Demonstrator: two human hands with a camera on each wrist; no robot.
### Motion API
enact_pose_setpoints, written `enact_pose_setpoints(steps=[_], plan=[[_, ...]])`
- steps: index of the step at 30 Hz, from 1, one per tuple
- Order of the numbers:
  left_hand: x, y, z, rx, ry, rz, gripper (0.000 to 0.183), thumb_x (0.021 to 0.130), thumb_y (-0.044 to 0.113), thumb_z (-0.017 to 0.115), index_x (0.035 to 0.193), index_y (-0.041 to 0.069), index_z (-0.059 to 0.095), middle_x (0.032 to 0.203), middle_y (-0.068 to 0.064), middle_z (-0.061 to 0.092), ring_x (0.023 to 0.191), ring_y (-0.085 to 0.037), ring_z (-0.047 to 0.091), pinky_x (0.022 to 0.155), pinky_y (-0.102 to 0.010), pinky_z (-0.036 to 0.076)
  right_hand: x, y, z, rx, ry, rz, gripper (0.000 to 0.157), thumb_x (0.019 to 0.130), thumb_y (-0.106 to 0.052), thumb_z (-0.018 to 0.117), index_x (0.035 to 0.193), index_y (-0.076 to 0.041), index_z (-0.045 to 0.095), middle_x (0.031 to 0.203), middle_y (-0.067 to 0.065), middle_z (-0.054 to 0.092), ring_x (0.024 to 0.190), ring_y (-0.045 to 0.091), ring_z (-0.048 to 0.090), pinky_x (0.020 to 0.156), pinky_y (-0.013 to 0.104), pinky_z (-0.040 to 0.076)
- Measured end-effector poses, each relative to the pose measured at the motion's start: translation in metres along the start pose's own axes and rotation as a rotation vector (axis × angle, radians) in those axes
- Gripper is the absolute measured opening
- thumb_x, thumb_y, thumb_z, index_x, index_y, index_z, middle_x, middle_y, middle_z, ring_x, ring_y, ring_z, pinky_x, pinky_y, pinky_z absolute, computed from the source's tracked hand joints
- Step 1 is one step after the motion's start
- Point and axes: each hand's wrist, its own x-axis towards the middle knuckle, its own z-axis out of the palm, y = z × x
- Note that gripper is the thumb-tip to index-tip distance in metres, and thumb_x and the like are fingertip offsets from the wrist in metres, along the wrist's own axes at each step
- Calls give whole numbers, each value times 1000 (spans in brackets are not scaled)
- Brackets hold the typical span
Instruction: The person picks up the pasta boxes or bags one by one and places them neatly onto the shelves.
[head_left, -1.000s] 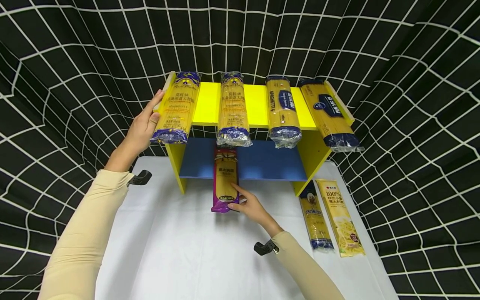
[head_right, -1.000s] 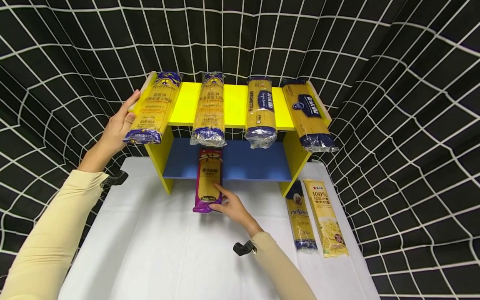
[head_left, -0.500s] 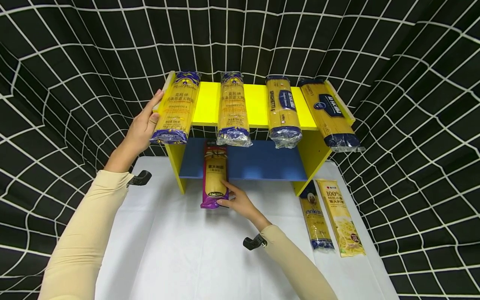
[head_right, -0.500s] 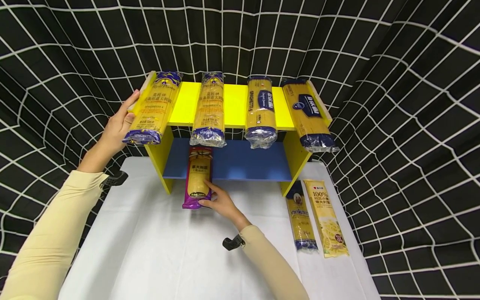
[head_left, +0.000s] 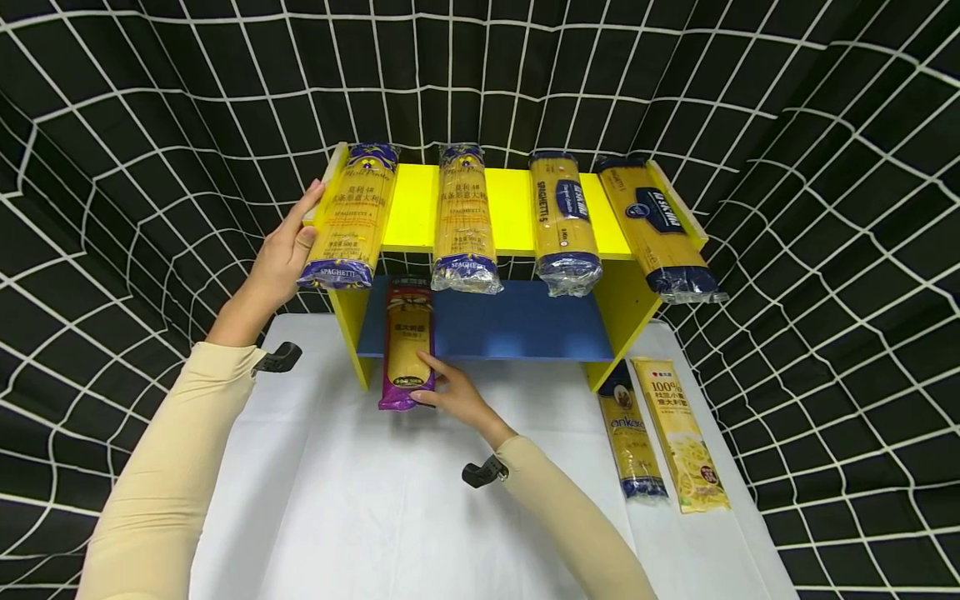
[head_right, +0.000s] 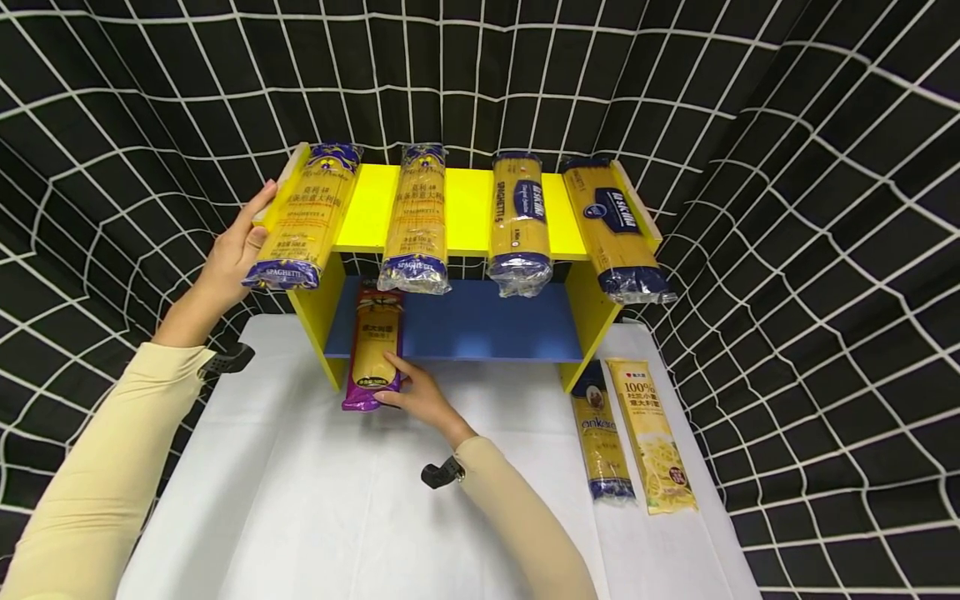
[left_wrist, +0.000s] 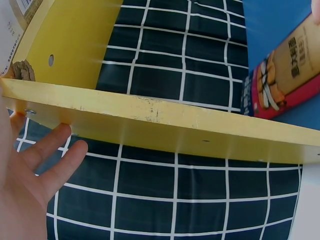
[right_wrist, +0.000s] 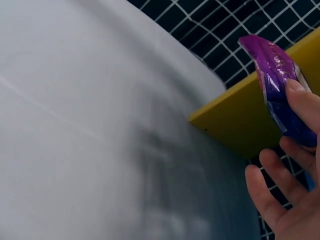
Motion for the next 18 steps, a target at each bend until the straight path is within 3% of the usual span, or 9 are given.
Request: enact_pose_setpoints(steps=[3, 6, 9, 10, 12, 15, 18], plan=[[0, 0, 0, -2, 0, 0, 55, 105, 43, 32, 158, 40, 17, 166, 19, 12, 122, -37, 56, 89, -4, 38, 5, -3, 4, 15, -2, 19, 75, 88, -28, 76, 152, -35, 38, 151, 4, 50, 95, 16, 57, 73, 23, 49], [0, 1, -1, -5, 0, -3, 55, 105, 44, 32, 157, 40, 17, 166, 20, 12, 129, -37, 53, 102, -27, 48, 10, -5, 9, 46, -8, 42, 74, 88, -25, 76, 151, -37, 38, 153, 2, 47, 98, 19, 58, 73, 23, 49], [0, 1, -1, -14, 1, -2, 55, 105, 44, 32, 157, 40, 18, 166, 20, 12, 134, -38, 50, 105, -49, 46, 15, -8, 14, 111, -21, 52, 73, 90, -22, 75, 151, -37, 38, 157, 3, 43, 107, 22, 61, 76, 22, 52], [0, 1, -1, -17, 3, 0, 55, 104, 44, 32, 157, 40, 18, 166, 20, 12, 134, -38, 50, 105, -48, 46, 17, -8, 15, 134, -23, 55, 73, 89, -21, 75, 151, -36, 38, 156, 4, 43, 110, 23, 62, 77, 22, 53], [0, 1, -1, -17, 5, 2, 55, 105, 44, 32, 157, 40, 18, 166, 20, 12, 132, -38, 51, 104, -31, 47, 20, -10, 19, 192, -30, 58, 74, 89, -19, 75, 152, -34, 38, 151, 9, 49, 110, 22, 64, 77, 22, 54], [0, 0, 0, -13, 8, 5, 55, 105, 44, 32, 157, 40, 18, 166, 20, 12, 124, -37, 55, 90, -7, 40, 24, -11, 24, 259, -37, 54, 75, 89, -15, 75, 153, -28, 38, 136, 18, 61, 96, 16, 67, 69, 19, 53], [-1, 0, 0, -10, 10, 10, 55, 105, 44, 32, 157, 40, 18, 166, 21, 12, 117, -36, 57, 83, -2, 35, 27, -16, 27, 317, -47, 34, 77, 88, -8, 74, 154, -19, 37, 115, 28, 68, 75, 11, 64, 59, 19, 50]])
